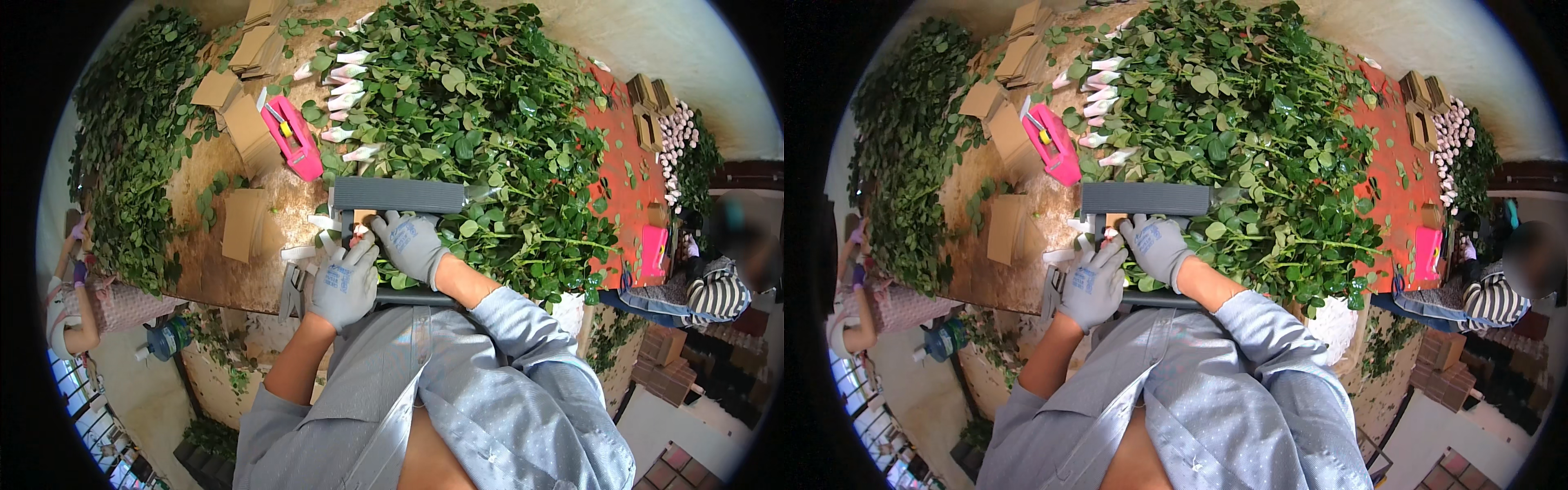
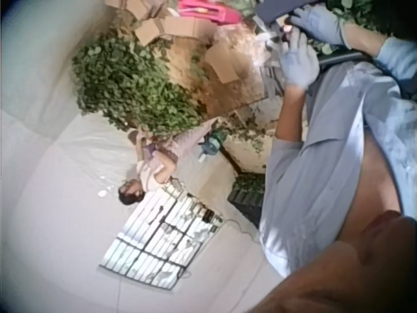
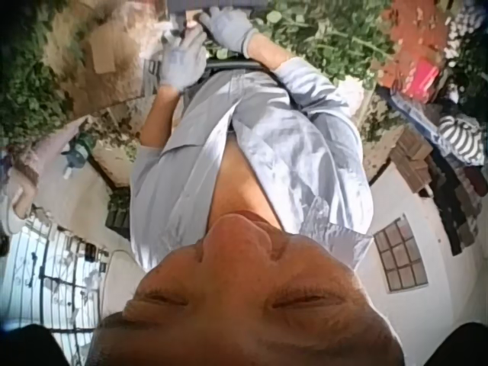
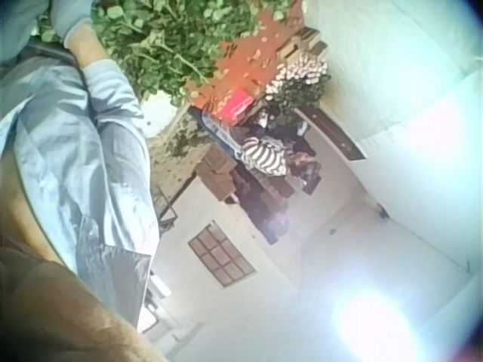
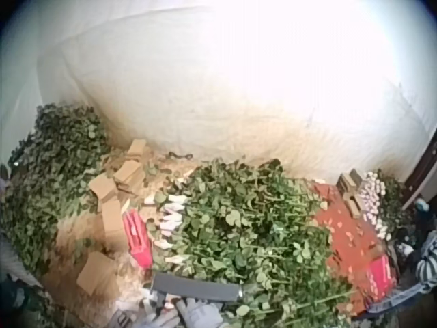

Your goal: The person arranges white tulips and green foliage into a gray rectangular container. They place the stems into the container, adjust the arrangement, and use a stapler to secure the stems. The person also handles cardboard pieces and a pink tool during the process.

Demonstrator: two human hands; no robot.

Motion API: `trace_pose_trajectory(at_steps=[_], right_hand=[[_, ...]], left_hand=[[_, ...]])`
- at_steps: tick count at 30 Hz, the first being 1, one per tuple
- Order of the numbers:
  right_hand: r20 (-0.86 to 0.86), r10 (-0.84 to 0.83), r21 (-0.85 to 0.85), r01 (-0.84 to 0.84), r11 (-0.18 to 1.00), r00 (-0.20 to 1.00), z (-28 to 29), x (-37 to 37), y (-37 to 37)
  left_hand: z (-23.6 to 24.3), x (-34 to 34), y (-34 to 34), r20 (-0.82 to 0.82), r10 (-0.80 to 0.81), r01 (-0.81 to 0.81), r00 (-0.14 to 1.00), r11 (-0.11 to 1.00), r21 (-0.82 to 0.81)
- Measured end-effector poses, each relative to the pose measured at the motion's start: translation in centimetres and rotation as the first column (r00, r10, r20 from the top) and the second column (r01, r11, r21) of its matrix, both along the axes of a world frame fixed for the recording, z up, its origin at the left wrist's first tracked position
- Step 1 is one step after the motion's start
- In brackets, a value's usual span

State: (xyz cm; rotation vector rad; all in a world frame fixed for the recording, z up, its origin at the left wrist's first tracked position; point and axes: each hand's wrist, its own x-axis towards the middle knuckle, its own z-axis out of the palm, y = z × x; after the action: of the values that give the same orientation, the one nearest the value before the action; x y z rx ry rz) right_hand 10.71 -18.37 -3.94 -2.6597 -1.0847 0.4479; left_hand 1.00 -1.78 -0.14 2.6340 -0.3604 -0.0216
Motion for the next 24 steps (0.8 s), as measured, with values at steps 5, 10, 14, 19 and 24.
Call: trace_pose_trajectory(at_steps=[5, 10, 14, 19, 24], right_hand=[[0.042, 0.071, -0.082, -0.068, 0.994, 0.997, 0.5, 0.1, 0.0], [0.175, 0.134, -0.049, -0.127, 0.991, 0.975, 3.7, -0.3, 0.2], [0.191, 0.089, 0.155, -0.119, 0.981, 0.978, 9.7, 2.6, 0.3], [0.274, -0.151, 0.324, 0.057, 0.944, 0.95, 7.8, 12.6, -0.7], [0.259, -0.257, 0.045, 0.255, 0.966, 0.931, 0.8, 20.0, -3.1]], left_hand=[[0.0, 0.1, -0.1, -0.009, 0.019, -0.019, 1.0, 1.0, -0.013], [0.4, -0.2, -0.2, -0.049, 0.031, -0.029, 0.998, 0.999, 0.026], [-0.1, -0.3, 0.0, -0.073, 0.026, -0.024, 0.997, 0.999, 0.025], [0.3, -0.2, -0.2, -0.013, 0.009, -0.01, 1.0, 1.0, -0.02], [0.7, 0.0, -0.5, -0.033, 0.0, 0.001, 0.999, 1.0, 0.016]])
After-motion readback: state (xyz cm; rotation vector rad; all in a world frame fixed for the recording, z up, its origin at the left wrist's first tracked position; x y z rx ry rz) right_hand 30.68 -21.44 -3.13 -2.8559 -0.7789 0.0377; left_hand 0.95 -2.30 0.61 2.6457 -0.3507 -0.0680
